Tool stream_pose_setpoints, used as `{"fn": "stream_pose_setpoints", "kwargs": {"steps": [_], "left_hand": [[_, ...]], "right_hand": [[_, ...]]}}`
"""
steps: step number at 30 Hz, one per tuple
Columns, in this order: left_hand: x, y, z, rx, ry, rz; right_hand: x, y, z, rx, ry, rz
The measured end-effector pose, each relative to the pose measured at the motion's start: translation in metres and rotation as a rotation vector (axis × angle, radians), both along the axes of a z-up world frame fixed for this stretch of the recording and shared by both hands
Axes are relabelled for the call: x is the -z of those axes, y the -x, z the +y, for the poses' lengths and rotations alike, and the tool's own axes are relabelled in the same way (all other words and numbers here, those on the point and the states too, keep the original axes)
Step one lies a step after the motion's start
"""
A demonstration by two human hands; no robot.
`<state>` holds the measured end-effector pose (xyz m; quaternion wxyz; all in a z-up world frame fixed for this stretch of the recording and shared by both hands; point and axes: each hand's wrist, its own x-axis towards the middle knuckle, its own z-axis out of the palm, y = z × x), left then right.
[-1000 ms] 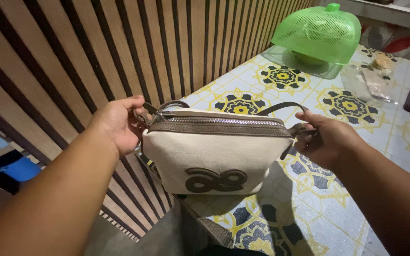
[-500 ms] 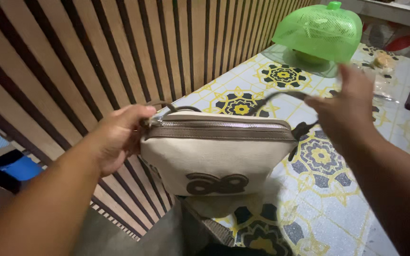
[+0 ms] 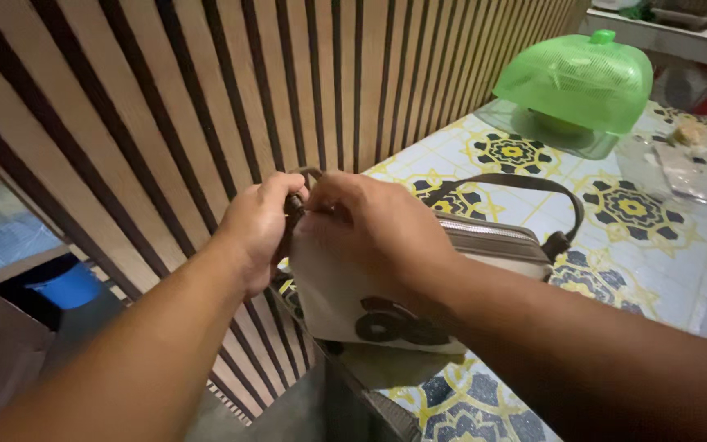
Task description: The person packs a small handbag with daily essentials, including a charger, a small pouch, a bottle of hand sanitizer, and a hair tie. They place each item into the bag, zip it closed, then unzip it to remove the items and place them on the table.
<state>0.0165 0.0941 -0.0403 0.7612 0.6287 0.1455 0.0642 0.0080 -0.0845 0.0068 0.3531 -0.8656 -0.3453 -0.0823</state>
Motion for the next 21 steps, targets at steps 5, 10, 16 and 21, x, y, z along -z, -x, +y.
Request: {"fn": "stream_pose_setpoints", "kwargs": {"steps": [5, 10, 16, 21], "left_hand": [[-0.006, -0.007, -0.002, -0.075, -0.078, 0.023], [-0.001, -0.033, -0.002, -0.185, -0.22, -0.047], [0.005, -0.043, 0.01, -0.183, -0.053, -0.083], [0.002, -0.041, -0.002, -0.12, -0.336, 0.058]], "right_hand": [[-0.007, -0.02, 0.004, 0.111, -0.145, 0.06], [-0.012, -0.038, -0.039, 0.329, 0.018, 0.128], [-0.012, -0.037, -0.145, 0.643, 0.282, -0.11], [0.011, -0.037, -0.177, 0.691, 0.218, 0.039]]}}
